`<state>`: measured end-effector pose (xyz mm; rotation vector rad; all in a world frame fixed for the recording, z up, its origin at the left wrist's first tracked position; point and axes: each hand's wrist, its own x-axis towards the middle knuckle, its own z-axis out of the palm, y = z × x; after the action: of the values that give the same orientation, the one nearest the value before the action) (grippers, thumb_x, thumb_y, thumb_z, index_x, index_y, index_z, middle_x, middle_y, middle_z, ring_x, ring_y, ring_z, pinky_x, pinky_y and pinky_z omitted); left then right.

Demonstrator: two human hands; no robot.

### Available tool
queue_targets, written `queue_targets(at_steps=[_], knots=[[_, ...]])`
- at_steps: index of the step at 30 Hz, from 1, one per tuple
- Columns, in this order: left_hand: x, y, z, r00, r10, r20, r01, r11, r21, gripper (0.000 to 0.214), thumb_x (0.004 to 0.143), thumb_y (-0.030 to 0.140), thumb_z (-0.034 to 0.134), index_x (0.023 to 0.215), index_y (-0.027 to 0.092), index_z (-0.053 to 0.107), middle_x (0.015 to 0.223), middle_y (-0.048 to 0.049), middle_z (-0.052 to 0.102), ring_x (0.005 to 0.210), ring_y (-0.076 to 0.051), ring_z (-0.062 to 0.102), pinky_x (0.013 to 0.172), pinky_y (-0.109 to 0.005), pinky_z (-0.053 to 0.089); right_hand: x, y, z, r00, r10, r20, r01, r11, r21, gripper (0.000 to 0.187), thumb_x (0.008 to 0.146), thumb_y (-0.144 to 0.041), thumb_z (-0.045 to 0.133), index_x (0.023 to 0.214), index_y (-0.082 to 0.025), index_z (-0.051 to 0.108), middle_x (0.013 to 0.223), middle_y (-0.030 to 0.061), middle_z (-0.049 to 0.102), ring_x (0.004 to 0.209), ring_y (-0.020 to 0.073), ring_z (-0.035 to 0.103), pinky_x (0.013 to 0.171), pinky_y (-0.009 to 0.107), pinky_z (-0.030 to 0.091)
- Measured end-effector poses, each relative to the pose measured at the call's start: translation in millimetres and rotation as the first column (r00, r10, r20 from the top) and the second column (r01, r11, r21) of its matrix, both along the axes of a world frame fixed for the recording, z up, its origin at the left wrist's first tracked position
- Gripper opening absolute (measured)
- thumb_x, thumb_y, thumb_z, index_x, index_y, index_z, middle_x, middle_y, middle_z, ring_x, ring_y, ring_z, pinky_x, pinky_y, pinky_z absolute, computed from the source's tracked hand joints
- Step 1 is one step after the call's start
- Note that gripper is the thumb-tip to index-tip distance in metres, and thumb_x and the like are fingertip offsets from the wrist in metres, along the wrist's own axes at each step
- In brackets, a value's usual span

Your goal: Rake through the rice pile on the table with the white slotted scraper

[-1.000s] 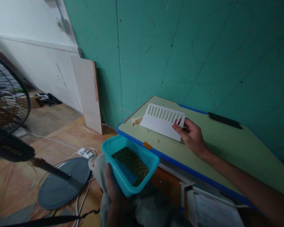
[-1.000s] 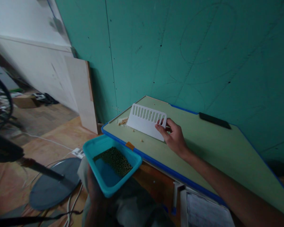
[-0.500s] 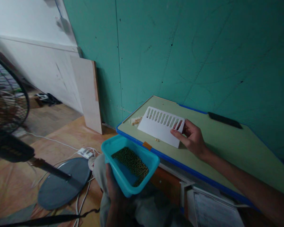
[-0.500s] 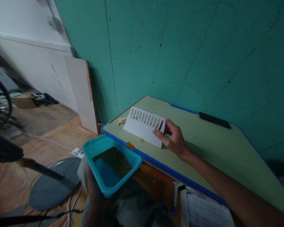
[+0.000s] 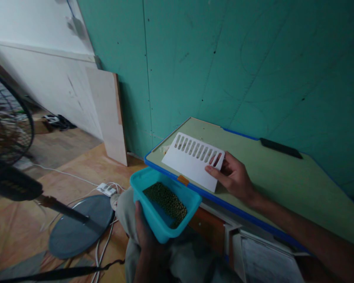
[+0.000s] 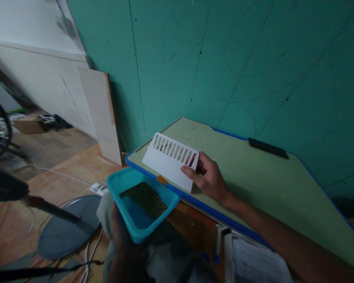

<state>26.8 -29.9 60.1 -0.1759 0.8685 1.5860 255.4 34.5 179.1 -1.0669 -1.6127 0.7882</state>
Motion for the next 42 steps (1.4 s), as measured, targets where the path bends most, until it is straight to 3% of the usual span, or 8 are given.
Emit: queue_targets(at_steps=[5, 8, 13, 19, 25, 30, 36, 42], knots=[[-0.9, -0.3, 6.3, 1.000, -0.003, -0.026, 0.003, 1.000, -0.010, 0.060, 0.094, 0.054, 0.066, 0.148, 0.028, 0.060, 0.118, -0.0049, 0.081, 0.120, -0.032, 0.071, 0.108, -0.043, 0.052, 13.5, 17.7, -5.4, 0.964, -0.259, -0.055, 0.264, 0.956, 0.128, 0.029, 0.085, -0.042, 0.082, 0.100, -0.024, 0.065, 0.090, 0.0022, 0.077, 0.075, 0.0188, 0.073, 0.064, 0.028, 0.059], [0.8, -1.6, 10.7, 0.998, -0.005, -0.062, 0.003, 0.999, -0.032, 0.061, 0.094, 0.055, 0.065, 0.146, 0.023, 0.062, 0.122, -0.0079, 0.079, 0.128, -0.033, 0.066, 0.108, -0.042, 0.052, 19.5, 25.1, -8.1, 0.945, -0.316, -0.083, 0.325, 0.936, 0.137, 0.030, 0.084, -0.044, 0.082, 0.098, -0.024, 0.063, 0.088, 0.0017, 0.077, 0.074, 0.0188, 0.073, 0.060, 0.027, 0.057], [2.0, 0.6, 9.7, 0.991, 0.057, -0.124, -0.063, 0.997, -0.046, 0.057, 0.096, 0.049, 0.065, 0.147, 0.025, 0.061, 0.117, -0.0073, 0.081, 0.138, -0.029, 0.058, 0.110, -0.041, 0.050, 19.9, 26.6, -11.3, 0.951, -0.296, -0.083, 0.304, 0.947, 0.102, 0.033, 0.081, -0.044, 0.085, 0.097, -0.024, 0.064, 0.091, 0.0035, 0.079, 0.073, 0.0200, 0.075, 0.058, 0.028, 0.059], [1.6, 2.6, 9.8, 0.994, 0.069, -0.081, -0.070, 0.998, -0.008, 0.051, 0.098, 0.046, 0.063, 0.145, 0.027, 0.063, 0.111, -0.0053, 0.082, 0.132, -0.027, 0.063, 0.111, -0.039, 0.050, 18.5, 25.7, -11.6, 0.959, -0.274, -0.077, 0.278, 0.960, 0.043, 0.035, 0.080, -0.046, 0.085, 0.098, -0.024, 0.065, 0.084, 0.0031, 0.079, 0.063, 0.0200, 0.073, 0.045, 0.026, 0.056], [2.9, -0.5, 9.5, 0.994, 0.038, -0.100, -0.037, 0.999, 0.006, 0.059, 0.093, 0.053, 0.068, 0.144, 0.024, 0.064, 0.117, -0.0080, 0.080, 0.139, -0.030, 0.057, 0.113, -0.040, 0.047, 15.3, 27.6, -9.4, 0.965, -0.255, -0.055, 0.258, 0.964, 0.066, 0.034, 0.081, -0.044, 0.085, 0.100, -0.023, 0.066, 0.084, 0.0033, 0.080, 0.062, 0.0189, 0.073, 0.045, 0.024, 0.055], [3.4, -2.2, 9.7, 0.994, 0.026, -0.109, -0.024, 0.999, 0.026, 0.060, 0.088, 0.054, 0.073, 0.139, 0.025, 0.066, 0.108, -0.0090, 0.082, 0.146, -0.030, 0.049, 0.115, -0.043, 0.045, 10.4, 27.5, -8.3, 0.974, -0.221, -0.038, 0.224, 0.972, 0.068, 0.032, 0.084, -0.046, 0.082, 0.100, -0.023, 0.067, 0.087, 0.0046, 0.081, 0.068, 0.0208, 0.076, 0.051, 0.027, 0.057], [3.5, -0.1, 14.4, 1.000, 0.011, -0.026, -0.012, 1.000, -0.027, 0.048, 0.097, 0.053, 0.061, 0.137, 0.027, 0.068, 0.109, -0.0072, 0.082, 0.133, -0.031, 0.063, 0.114, -0.047, 0.046, 9.1, 27.6, -7.0, 0.977, -0.207, -0.058, 0.211, 0.974, 0.086, 0.031, 0.084, -0.044, 0.083, 0.101, -0.022, 0.068, 0.092, 0.0051, 0.082, 0.079, 0.0216, 0.078, 0.064, 0.030, 0.060], [4.4, 2.0, 14.5, 1.000, 0.016, -0.020, -0.017, 0.999, -0.040, 0.049, 0.100, 0.052, 0.055, 0.142, 0.029, 0.065, 0.113, -0.0054, 0.081, 0.121, -0.030, 0.071, 0.111, -0.046, 0.050, 8.1, 28.3, -6.1, 0.972, -0.226, -0.069, 0.232, 0.968, 0.094, 0.032, 0.083, -0.044, 0.083, 0.099, -0.022, 0.068, 0.089, 0.0049, 0.082, 0.077, 0.0213, 0.077, 0.063, 0.029, 0.059]])
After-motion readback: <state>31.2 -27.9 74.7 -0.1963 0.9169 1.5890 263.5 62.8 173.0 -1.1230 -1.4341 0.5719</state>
